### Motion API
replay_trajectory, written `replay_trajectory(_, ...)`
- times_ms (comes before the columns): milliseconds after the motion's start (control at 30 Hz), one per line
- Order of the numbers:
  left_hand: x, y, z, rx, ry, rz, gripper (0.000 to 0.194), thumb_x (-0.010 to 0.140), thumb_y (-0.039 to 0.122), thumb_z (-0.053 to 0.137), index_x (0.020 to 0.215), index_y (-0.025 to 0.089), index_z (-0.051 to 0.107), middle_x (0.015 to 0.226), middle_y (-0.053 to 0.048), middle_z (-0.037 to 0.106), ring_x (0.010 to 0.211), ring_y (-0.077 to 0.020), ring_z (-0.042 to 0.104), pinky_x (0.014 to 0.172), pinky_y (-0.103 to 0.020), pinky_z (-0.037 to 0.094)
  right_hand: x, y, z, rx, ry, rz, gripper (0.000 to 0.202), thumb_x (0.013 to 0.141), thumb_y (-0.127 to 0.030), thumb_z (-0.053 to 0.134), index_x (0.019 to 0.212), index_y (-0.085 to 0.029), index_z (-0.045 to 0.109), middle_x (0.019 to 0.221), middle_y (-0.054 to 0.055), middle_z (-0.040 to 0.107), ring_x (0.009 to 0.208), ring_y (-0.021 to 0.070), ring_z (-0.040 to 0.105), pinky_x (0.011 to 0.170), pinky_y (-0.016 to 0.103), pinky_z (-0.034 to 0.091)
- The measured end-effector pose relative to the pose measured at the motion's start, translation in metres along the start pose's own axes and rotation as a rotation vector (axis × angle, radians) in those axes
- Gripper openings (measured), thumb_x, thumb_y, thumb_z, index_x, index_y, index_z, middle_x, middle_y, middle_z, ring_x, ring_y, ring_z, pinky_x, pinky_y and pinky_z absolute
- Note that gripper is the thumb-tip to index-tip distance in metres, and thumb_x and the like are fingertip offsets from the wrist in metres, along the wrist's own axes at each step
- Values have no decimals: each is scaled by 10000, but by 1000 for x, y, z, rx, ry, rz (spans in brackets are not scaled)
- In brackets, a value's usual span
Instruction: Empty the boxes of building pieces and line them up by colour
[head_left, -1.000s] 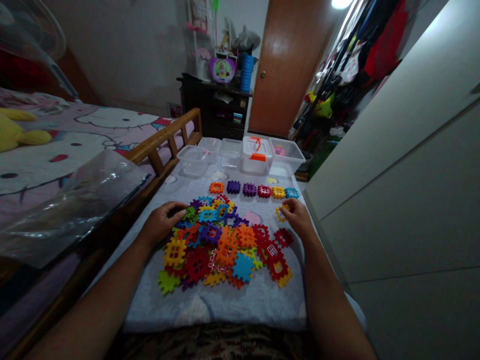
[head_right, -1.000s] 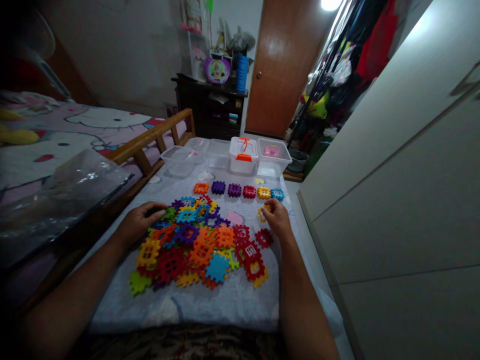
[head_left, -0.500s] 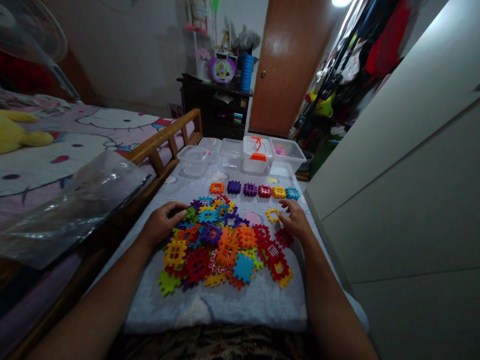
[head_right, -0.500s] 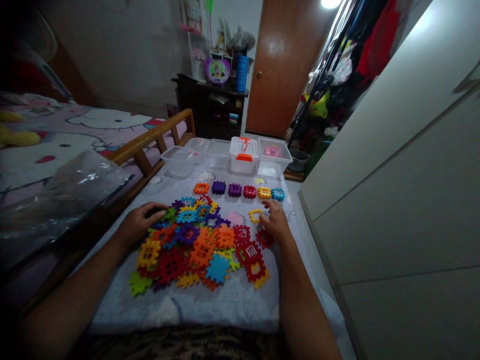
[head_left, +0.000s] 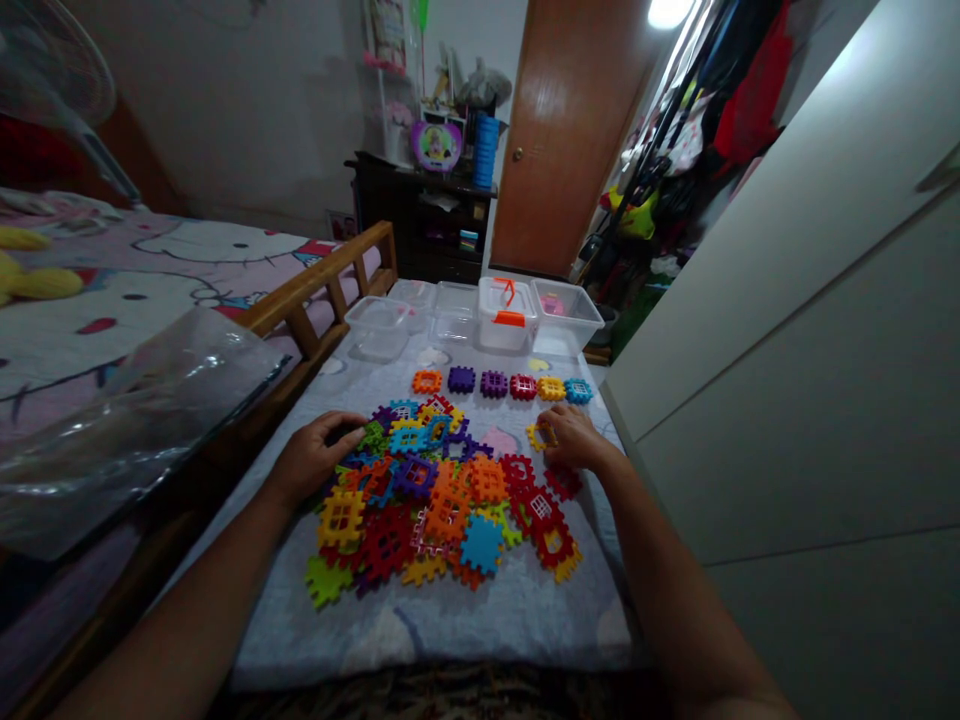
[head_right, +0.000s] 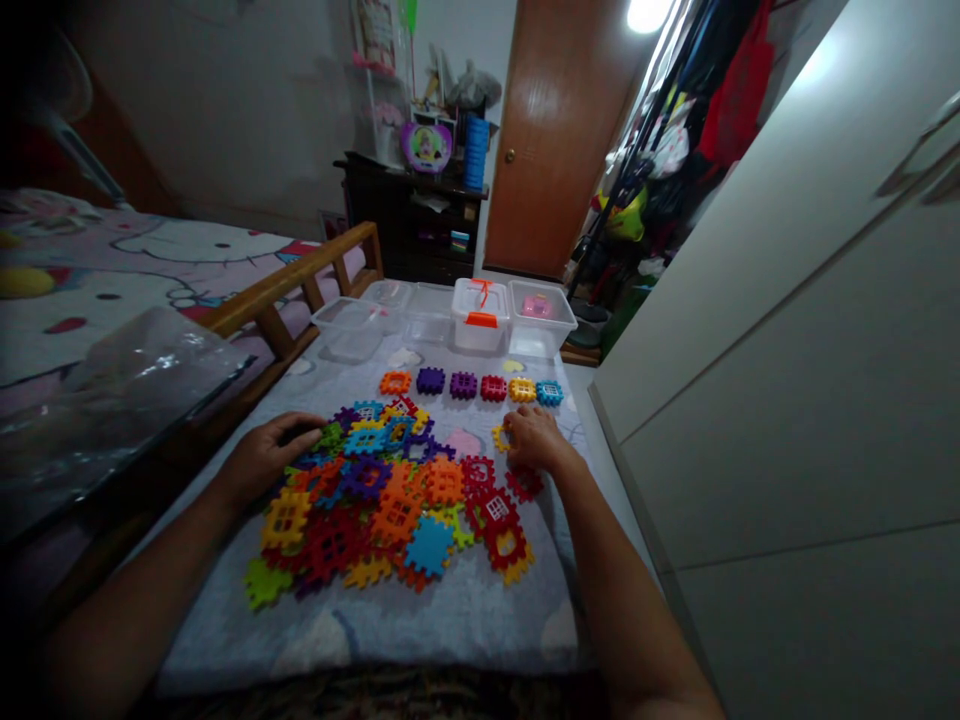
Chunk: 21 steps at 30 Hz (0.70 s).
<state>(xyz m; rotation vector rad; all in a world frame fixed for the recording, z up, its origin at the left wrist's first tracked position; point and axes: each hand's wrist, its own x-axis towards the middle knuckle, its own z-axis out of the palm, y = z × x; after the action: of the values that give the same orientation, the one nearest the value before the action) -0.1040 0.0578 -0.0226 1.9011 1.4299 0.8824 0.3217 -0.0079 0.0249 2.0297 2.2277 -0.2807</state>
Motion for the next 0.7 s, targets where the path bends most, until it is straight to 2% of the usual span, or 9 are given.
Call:
replay_trajectory(200, -1, 4, -1, 6, -5, -14, 512, 761, 670, 596, 962, 219, 730, 1033, -78, 757, 985, -288, 685, 950, -392, 517, 2, 10, -8, -26, 18, -42, 541, 697, -323, 733, 1221, -220, 646, 1245, 120, 585, 1110, 314, 527, 927, 395, 406)
replay_trajectory(400, -1, 1, -1, 9, -10, -9, 495, 772, 666, 601, 973, 233, 730, 1051, -73, 753, 1002, -288, 685, 965, -391, 511, 32, 46, -28, -18, 258, 138, 554, 767, -375, 717, 1301, -257, 629, 1343, 125, 554, 1174, 333, 507, 972, 426, 402)
replay_trajectory(567, -1, -2, -1, 6, -3, 11, 457, 791, 635, 602, 965, 232, 728, 1045, -67, 750, 1006, -280, 685, 969, -379, 507, 63, 58, -32, -41, 206, 190, 573, 739, -449, 766, 1273, -272, 662, 1337, 121, 565, 1171, 332, 517, 973, 424, 409)
replay_trajectory(700, -1, -3, -1, 8, -16, -3, 468, 789, 629, 601, 978, 219, 725, 1043, -74, 748, 1003, -285, 682, 956, -384, 512, 76, 61, -29, -56, 154, 194, 563, 738, -437, 766, 1270, -278, 669, 1321, 108, 578, 1178, 320, 520, 976, 409, 413)
